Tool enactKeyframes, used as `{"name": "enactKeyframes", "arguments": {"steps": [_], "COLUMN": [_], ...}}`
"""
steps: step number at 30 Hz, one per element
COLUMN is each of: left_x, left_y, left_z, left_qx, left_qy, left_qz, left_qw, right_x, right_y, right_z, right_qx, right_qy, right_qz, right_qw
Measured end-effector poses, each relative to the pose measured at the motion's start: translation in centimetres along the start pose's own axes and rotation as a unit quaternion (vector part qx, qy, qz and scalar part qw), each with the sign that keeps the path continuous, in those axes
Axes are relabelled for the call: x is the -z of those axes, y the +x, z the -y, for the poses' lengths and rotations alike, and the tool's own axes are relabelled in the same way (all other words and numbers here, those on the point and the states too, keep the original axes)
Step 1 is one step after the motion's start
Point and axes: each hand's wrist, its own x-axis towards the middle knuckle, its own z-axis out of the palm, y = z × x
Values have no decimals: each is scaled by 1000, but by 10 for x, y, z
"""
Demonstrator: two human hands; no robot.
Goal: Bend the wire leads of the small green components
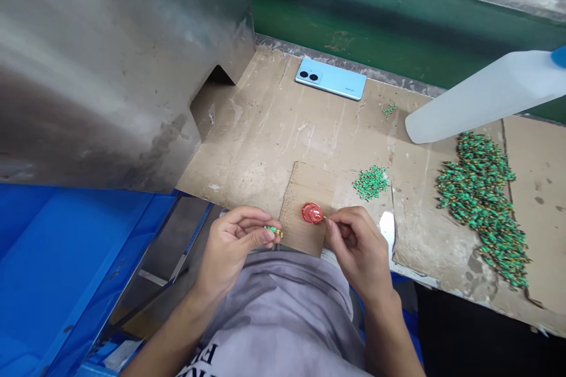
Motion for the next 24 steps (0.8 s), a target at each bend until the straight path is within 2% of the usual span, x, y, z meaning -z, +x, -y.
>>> {"name": "enactKeyframes", "arguments": {"steps": [5, 10, 16, 18, 21, 24], "left_x": [3, 4, 8, 12, 19, 28], "left_y": [0, 1, 1, 0, -3, -6], "left_z": [1, 3, 7, 7, 3, 2], "left_qx": [-33, -81, -103, -91, -33, 23], "left_qy": [-17, -32, 10, 40, 130, 243], "left_qz": [-14, -5, -8, -9, -4, 17], "left_qw": [999, 996, 995, 995, 991, 970], "right_x": [4, -3, -24, -28, -31, -34], "right_y": [-1, -9, -17, -17, -18, -19], "right_z": [6, 19, 30, 32, 35, 38], "right_qx": [22, 72, 135, 139, 139, 135], "right_qy": [4, -6, -139, -153, -153, -153], "right_qz": [-3, 54, 81, 89, 106, 121], "right_qw": [1000, 996, 978, 974, 973, 971]}}
